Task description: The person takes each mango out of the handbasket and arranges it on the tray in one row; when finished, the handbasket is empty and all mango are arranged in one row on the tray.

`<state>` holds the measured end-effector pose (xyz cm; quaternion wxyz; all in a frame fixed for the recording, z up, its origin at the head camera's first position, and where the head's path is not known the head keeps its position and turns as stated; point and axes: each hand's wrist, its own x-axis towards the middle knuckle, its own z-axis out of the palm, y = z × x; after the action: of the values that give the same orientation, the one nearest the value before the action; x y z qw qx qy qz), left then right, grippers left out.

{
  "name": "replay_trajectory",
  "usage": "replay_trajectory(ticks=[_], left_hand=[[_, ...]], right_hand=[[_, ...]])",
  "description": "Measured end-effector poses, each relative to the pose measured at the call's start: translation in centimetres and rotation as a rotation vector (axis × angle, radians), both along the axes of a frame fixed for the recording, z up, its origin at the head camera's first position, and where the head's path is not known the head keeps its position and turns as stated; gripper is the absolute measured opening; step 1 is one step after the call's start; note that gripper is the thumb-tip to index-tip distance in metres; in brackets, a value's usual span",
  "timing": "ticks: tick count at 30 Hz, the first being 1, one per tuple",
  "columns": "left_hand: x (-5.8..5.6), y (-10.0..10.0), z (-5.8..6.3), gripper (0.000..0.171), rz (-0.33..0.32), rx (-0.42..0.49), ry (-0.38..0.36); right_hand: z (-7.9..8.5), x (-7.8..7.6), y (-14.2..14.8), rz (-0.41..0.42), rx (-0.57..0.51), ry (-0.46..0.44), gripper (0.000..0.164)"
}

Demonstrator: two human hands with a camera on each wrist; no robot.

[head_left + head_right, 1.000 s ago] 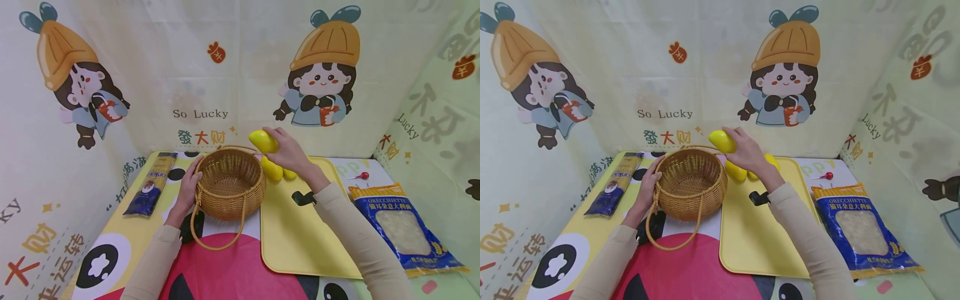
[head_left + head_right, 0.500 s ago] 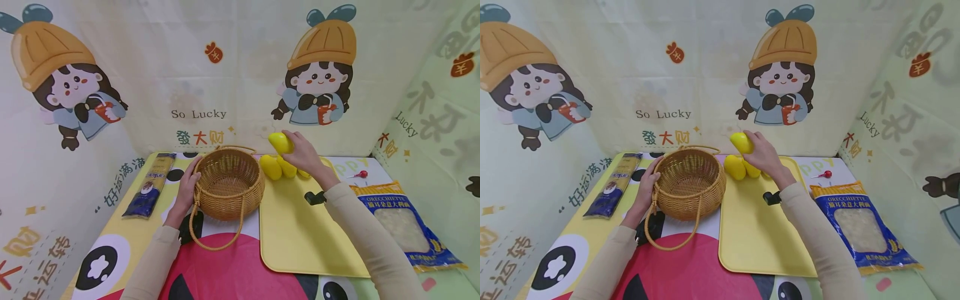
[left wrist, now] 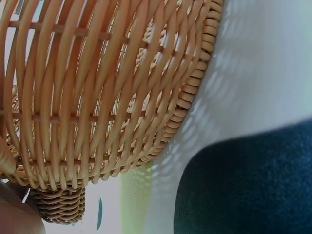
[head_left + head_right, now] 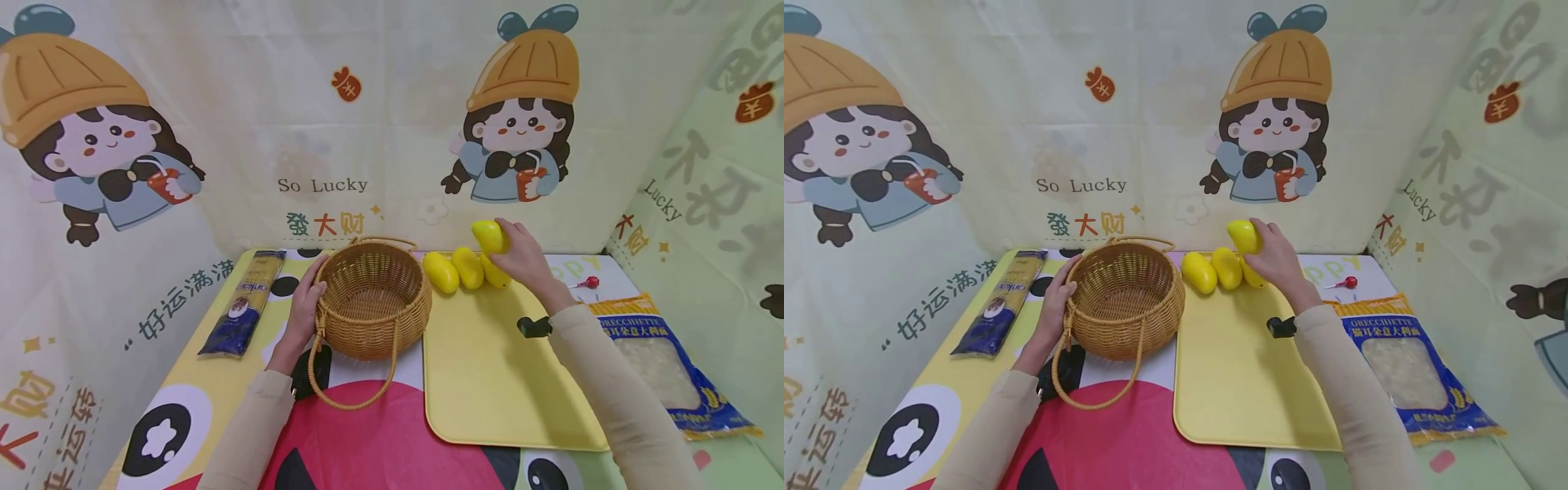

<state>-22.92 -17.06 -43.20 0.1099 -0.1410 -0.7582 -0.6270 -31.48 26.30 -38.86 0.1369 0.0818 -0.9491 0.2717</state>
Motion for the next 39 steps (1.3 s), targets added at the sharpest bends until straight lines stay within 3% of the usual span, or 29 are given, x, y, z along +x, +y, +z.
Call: replay_trajectory(ticks=[16, 39], left_hand=[[0.3, -0.1, 0.1, 0.053, 0.007, 0.005, -0.01], [0.1, 0.0, -0.1, 0.055, 0.012, -0.019, 0.004]], right_hand=[[-1.7, 0.3, 4.7, -0.139, -0.014, -0.075, 0.081], [-4.8, 0.2, 6.7, -0.17, -0.044, -0.251, 0.082]])
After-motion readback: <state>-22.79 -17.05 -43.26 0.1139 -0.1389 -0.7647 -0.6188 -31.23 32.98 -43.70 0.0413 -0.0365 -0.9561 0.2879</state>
